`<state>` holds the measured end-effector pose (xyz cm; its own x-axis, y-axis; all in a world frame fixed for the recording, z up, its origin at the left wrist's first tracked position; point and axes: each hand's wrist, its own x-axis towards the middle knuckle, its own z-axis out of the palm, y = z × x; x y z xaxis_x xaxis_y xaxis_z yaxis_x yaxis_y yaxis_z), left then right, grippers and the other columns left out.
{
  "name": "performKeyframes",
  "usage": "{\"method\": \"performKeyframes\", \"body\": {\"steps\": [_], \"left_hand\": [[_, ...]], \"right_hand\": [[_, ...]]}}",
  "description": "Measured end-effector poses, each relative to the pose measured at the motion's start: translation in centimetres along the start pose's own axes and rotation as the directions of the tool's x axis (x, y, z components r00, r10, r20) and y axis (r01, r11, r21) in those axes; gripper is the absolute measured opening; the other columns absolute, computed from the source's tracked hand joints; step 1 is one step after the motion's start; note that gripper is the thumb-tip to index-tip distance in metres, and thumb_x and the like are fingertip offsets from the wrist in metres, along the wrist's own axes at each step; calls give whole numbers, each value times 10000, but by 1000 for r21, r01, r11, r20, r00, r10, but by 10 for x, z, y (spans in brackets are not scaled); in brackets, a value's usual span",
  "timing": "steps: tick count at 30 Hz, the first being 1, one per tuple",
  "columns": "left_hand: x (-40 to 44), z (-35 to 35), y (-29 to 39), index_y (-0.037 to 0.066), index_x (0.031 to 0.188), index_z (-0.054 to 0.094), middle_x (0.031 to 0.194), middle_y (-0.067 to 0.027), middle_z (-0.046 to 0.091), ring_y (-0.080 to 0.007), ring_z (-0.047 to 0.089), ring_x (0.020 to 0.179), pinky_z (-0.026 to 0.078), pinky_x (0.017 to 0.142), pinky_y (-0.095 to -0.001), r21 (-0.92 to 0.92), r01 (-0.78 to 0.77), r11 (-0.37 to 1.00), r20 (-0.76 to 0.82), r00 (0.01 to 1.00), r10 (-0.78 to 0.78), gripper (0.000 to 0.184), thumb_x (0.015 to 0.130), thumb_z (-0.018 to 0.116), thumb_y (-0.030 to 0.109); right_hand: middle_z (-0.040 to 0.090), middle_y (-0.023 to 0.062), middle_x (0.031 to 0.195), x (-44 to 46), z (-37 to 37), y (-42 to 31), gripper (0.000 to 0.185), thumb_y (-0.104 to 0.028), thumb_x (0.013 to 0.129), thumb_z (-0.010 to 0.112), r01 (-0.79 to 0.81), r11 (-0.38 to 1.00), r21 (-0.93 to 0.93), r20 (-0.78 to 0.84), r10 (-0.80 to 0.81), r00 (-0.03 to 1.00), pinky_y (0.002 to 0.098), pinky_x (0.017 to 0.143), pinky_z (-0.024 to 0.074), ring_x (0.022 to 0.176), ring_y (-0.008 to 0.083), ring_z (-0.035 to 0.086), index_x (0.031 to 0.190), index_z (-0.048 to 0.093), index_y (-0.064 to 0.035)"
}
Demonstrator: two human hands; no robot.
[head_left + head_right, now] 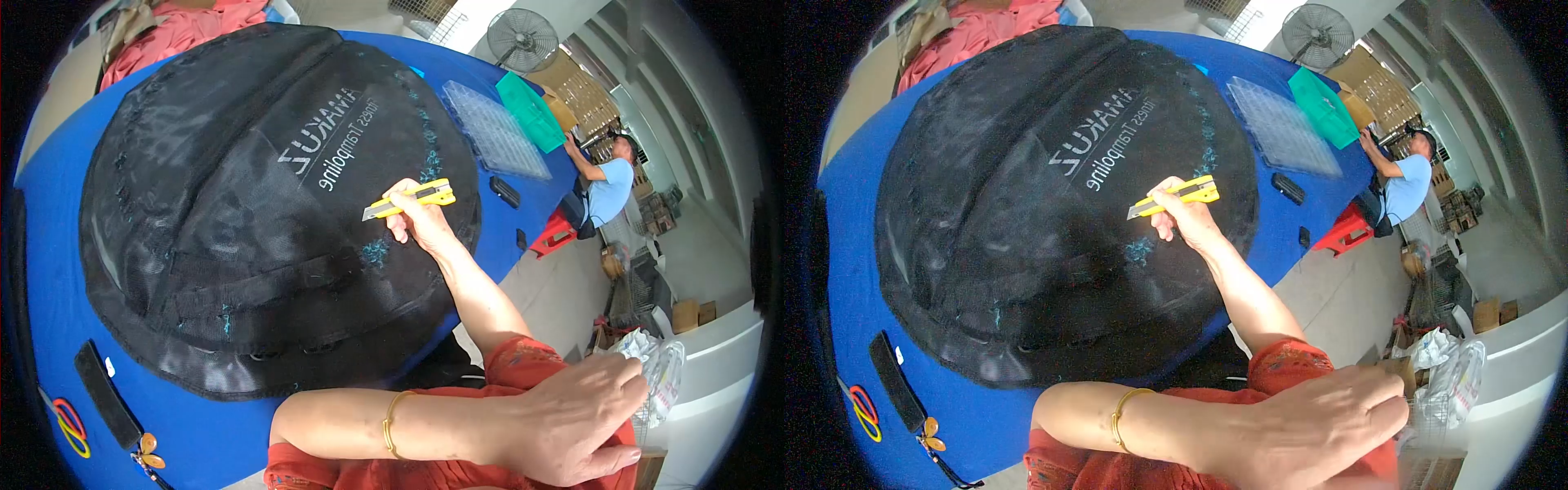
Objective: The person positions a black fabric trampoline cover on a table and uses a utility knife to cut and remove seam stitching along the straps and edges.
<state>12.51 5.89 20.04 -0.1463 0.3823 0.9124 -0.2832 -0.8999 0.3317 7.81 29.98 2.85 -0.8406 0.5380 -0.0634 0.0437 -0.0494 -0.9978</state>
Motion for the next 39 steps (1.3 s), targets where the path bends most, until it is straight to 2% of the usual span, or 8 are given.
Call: {"method": "performKeyframes", "body": {"steps": [9,15,22,25,31,34,36,39], "left_hand": [[-11,8,-21,-31,864,547,926,-191,523,-349,529,904,428,814,-437,-28,177,984,225,960,-166,373,885,688,313],[-13,19,-16,-30,823,558,863,-192,533,-352,542,854,435,774,-450,-22,103,994,-28,994,-103,382,873,698,322],[-10,8,-14,-38,832,557,892,-197,532,-350,539,882,432,794,-448,-90,324,942,279,916,-288,407,867,706,339],[-13,15,-17,-40,840,565,894,-200,535,-354,539,877,437,802,-450,17,178,984,10,984,-178,412,871,705,346],[-7,-2,-20,-34,841,569,902,-200,541,-355,538,873,442,814,-451,-35,348,937,243,912,-330,425,883,692,370],[-4,-2,-19,-28,833,563,894,-193,531,-354,531,867,434,804,-448,34,569,822,492,706,-509,425,885,687,375],[-14,12,-21,-25,835,566,888,-195,542,-366,543,867,439,795,-455,14,359,933,131,925,-358,411,881,685,366],[-18,20,-26,-27,838,566,886,-199,560,-378,560,872,449,786,-464,-38,272,962,2,962,-272,399,874,690,350]], "right_hand": [[641,66,678,0,0,1,174,-238,1015,626,24,1000,-5,6,-24,1000,226,402,442,465,111,575,1034,593,-68],[640,66,674,1,-1,1,174,-241,1021,613,28,1000,-15,6,-28,1000,224,401,439,462,109,569,1035,599,-68],[643,69,677,2,-2,3,180,-246,1022,615,45,999,-3,14,-45,999,224,405,441,465,112,571,1035,601,-67],[647,71,681,1,-1,3,182,-243,1018,618,35,999,1,9,-35,999,225,407,444,466,113,574,1035,602,-63],[649,72,678,2,-1,2,197,-251,1009,632,44,999,11,23,-44,999,225,412,443,469,111,578,1028,603,-57],[649,72,675,2,-1,0,199,-257,1006,639,42,999,5,16,-42,999,222,411,441,471,109,580,1018,601,-62],[649,72,673,2,-1,1,198,-258,1005,641,38,999,7,15,-38,999,222,410,440,470,108,580,1016,600,-65],[649,70,671,2,-2,3,200,-265,1006,641,37,999,15,20,-37,999,221,408,439,467,107,581,1011,601,-69]]}}
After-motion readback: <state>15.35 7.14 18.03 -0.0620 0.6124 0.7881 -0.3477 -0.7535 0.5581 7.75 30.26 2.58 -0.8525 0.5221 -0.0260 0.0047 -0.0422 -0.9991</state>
